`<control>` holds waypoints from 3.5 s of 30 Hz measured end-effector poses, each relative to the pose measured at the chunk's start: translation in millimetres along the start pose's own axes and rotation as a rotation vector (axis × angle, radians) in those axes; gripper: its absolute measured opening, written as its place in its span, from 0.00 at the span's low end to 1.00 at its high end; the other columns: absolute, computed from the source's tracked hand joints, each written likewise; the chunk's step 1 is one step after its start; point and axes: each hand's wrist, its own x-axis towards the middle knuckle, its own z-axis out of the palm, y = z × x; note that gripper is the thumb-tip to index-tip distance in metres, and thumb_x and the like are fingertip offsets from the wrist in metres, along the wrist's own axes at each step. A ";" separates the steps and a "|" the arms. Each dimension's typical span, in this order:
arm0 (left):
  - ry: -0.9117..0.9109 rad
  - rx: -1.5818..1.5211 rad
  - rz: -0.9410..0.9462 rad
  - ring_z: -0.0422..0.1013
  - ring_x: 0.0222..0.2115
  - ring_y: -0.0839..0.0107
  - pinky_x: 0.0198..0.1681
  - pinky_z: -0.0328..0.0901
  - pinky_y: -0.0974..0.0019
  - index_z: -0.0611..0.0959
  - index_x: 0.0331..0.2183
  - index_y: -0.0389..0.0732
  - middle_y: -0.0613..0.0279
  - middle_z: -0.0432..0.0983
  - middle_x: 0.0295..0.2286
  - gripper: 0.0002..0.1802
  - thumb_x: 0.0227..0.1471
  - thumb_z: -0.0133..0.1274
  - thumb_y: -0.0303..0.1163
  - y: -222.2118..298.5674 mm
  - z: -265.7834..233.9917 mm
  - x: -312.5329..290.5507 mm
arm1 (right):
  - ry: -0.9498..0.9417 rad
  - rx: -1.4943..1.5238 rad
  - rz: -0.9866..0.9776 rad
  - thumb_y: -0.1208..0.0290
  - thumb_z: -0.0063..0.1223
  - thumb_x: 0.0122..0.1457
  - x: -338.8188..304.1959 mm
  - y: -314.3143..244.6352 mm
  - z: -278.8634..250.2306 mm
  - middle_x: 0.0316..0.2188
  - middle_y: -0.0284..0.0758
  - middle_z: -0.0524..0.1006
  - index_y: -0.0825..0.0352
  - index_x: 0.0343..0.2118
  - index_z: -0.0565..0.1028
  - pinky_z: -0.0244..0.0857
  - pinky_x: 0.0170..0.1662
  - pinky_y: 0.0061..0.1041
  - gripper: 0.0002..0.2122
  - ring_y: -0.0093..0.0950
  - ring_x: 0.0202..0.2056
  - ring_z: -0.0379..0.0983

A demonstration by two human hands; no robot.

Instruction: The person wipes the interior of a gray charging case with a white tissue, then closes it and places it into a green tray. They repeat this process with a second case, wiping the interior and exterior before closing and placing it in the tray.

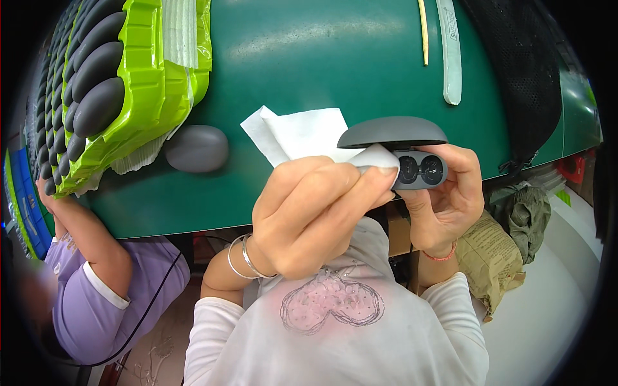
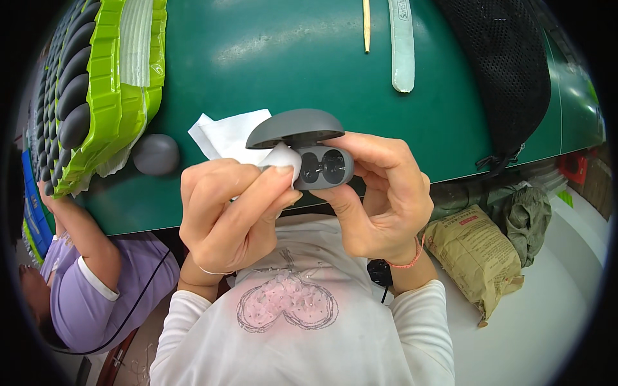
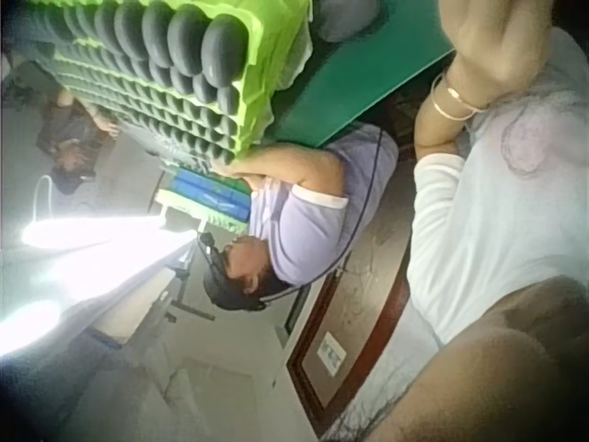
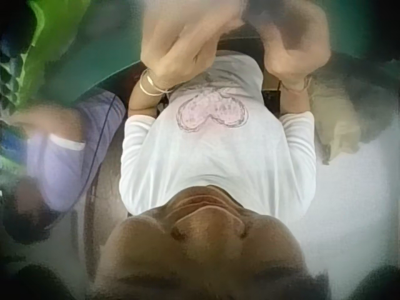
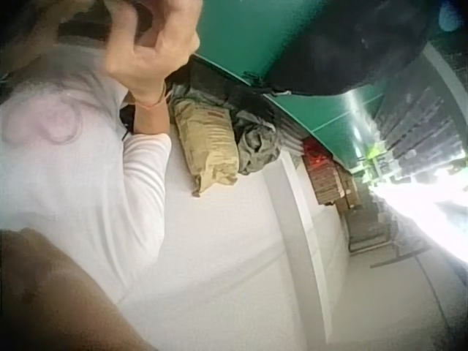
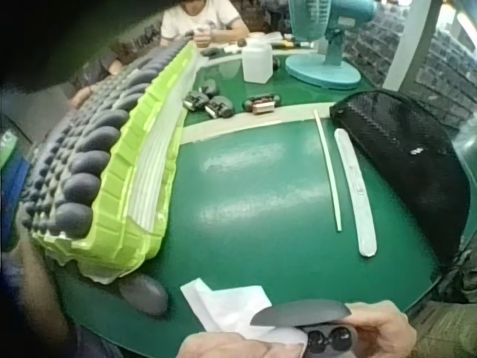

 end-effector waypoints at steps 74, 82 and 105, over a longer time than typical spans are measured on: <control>-0.152 -0.192 -0.115 0.64 0.27 0.69 0.32 0.60 0.69 0.82 0.33 0.45 0.67 0.67 0.28 0.13 0.41 0.66 0.25 13.8 -27.6 6.7 | 0.049 0.359 0.130 0.86 0.57 0.55 -0.1 0.6 -3.7 0.42 0.44 0.75 0.78 0.47 0.66 0.74 0.46 0.24 0.18 0.27 0.42 0.76; 0.155 -0.349 -0.241 0.62 0.36 0.68 0.42 0.59 0.67 0.78 0.33 0.43 0.61 0.68 0.35 0.10 0.51 0.62 0.33 -0.3 -11.7 -0.9 | 0.038 0.533 0.207 0.87 0.57 0.55 3.1 -2.1 -5.7 0.42 0.44 0.74 0.77 0.47 0.66 0.77 0.45 0.29 0.17 0.30 0.42 0.77; 0.338 -0.328 -0.332 0.71 0.32 0.65 0.37 0.67 0.67 0.78 0.37 0.34 0.55 0.78 0.30 0.09 0.51 0.58 0.19 24.8 -8.6 12.4 | 0.001 0.336 0.129 0.85 0.55 0.56 3.7 -3.0 -2.8 0.42 0.44 0.74 0.78 0.47 0.66 0.77 0.43 0.27 0.16 0.30 0.42 0.77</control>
